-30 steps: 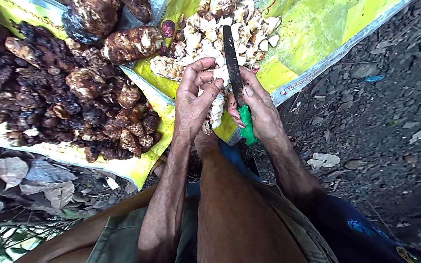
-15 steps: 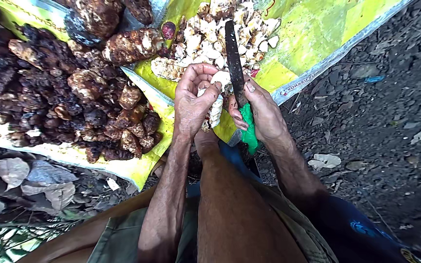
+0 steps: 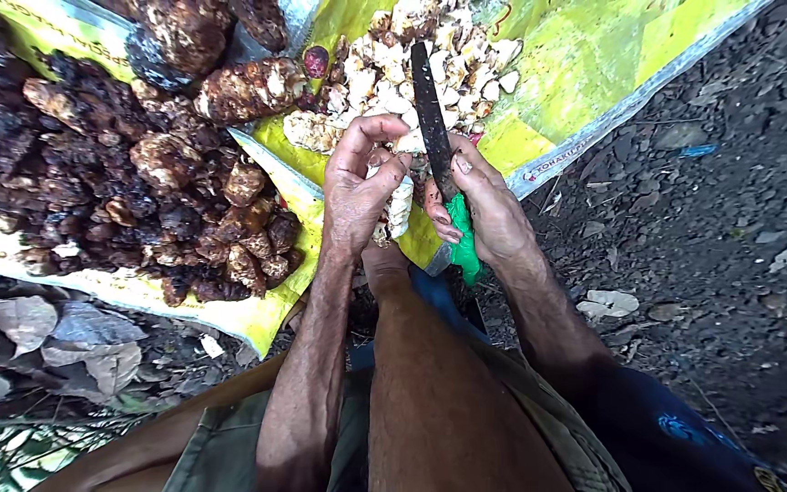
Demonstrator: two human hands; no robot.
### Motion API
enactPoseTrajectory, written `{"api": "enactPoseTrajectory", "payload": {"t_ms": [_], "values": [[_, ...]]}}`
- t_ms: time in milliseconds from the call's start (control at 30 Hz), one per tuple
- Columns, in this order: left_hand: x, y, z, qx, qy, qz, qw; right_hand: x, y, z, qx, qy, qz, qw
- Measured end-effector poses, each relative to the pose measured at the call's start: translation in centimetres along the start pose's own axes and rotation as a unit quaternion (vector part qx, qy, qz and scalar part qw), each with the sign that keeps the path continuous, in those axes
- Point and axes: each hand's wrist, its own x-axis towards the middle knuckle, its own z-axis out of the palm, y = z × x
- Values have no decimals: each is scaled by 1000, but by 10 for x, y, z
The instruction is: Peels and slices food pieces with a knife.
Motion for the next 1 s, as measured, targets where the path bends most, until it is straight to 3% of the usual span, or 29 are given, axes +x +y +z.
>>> {"api": "enactPoseTrajectory", "payload": {"t_ms": [267,433,533,667,867,1000], "values": [[-5,9,1,-111,-3,-133,985,4,7,-3,-40,-7,-42,998],[-5,12,6,-64,37,-144,987,-1,9,9,-112,25,-24,993],[-7,26,6,-31,33,-188,981,3,13,-1,-151,7,-69,986],[-2,9,1,-31,28,-165,985,-5,15,7,-187,26,-25,982],[-2,6,2,-34,25,-158,987,5,20,-6,-204,-13,-105,973],[-3,5,3,-68,19,-164,984,2,17,-6,-206,4,-94,974]]}}
